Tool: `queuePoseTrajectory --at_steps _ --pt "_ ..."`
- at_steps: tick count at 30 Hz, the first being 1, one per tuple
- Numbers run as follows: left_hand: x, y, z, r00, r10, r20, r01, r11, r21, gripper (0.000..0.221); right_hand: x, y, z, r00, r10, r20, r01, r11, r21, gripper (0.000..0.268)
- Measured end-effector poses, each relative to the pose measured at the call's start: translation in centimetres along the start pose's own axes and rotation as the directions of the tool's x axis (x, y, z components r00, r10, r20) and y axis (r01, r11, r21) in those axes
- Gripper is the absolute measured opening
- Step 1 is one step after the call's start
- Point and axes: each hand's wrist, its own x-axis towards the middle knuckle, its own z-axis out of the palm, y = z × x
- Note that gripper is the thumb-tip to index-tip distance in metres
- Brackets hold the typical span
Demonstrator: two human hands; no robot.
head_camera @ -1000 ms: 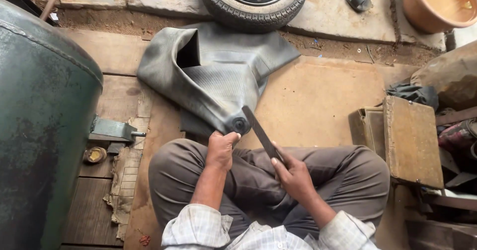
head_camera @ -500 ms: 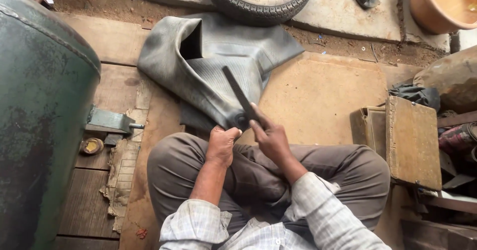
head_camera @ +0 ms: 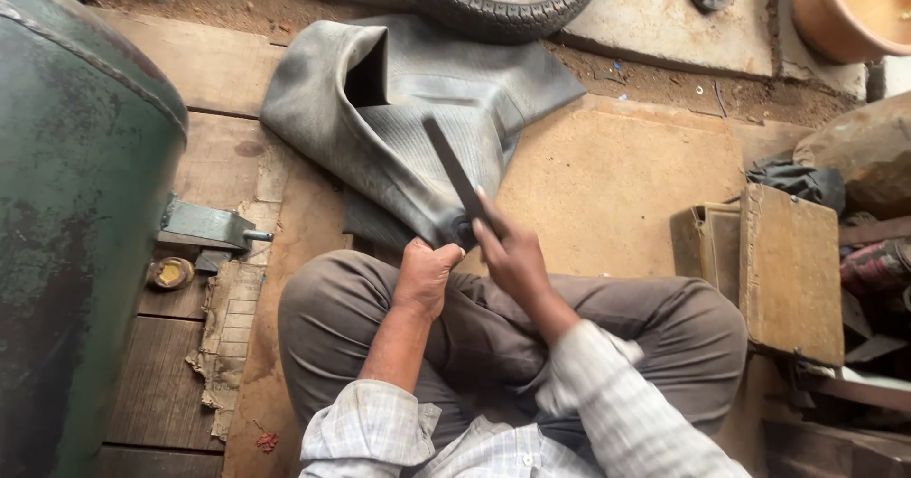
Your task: The recorder is repairing a punctured tire tube by cleaning the area with a rasp and applying adhesive/patches.
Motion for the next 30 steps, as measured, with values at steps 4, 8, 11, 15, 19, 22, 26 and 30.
queuePoseTrajectory --at_steps 4,8,11,15,19,22,26,30 --pt "-0.6 2.4 1.3 1.0 -0.019 0.023 0.02 0.999 -0.046 0.015 -1.1 -0.9 -1.1 0.978 0.206 0.018 -0.207 0.967 0.151 0.052" --pt "-0.4 1.3 1.0 0.999 -0.009 -0.051 0.007 0.999 -0.041 0.016 -7.9 3.1 -2.5 0.982 0.187 0.032 -0.189 0.979 0.077 0.051" --pt "0.2 0.3 0.2 0.997 -0.008 -0.07 0.006 1.0 -0.023 0.01 -8.2 3.2 -1.8 0.972 0.234 0.033 -0.237 0.965 0.112 0.052" --pt "0.1 1.2 0.5 0.999 -0.025 -0.045 0.024 1.0 -0.02 0.008 -3.4 -1.4 -0.2 0.99 0.138 0.004 -0.138 0.989 0.052 0.052" --pt "-0.6 2.1 1.6 0.997 -0.061 -0.051 0.06 0.998 -0.02 0.012 -0.9 -0.7 -0.2 0.988 0.157 -0.006 -0.155 0.98 0.125 0.052" --pt "-0.5 1.5 0.9 0.996 -0.064 -0.063 0.061 0.997 -0.046 0.016 -3.9 0.7 -1.7 0.989 0.141 -0.048 -0.138 0.988 0.063 0.05" --pt "0.0 0.3 0.1 0.999 0.002 -0.043 -0.005 0.997 -0.077 0.012 -9.1 2.0 -3.0 0.97 0.243 0.027 -0.244 0.968 0.053 0.052" --pt "-0.3 1.1 0.7 0.999 -0.038 -0.036 0.035 0.997 -0.072 0.018 -7.3 0.6 -1.5 0.969 0.246 0.021 -0.247 0.969 0.031 0.053"
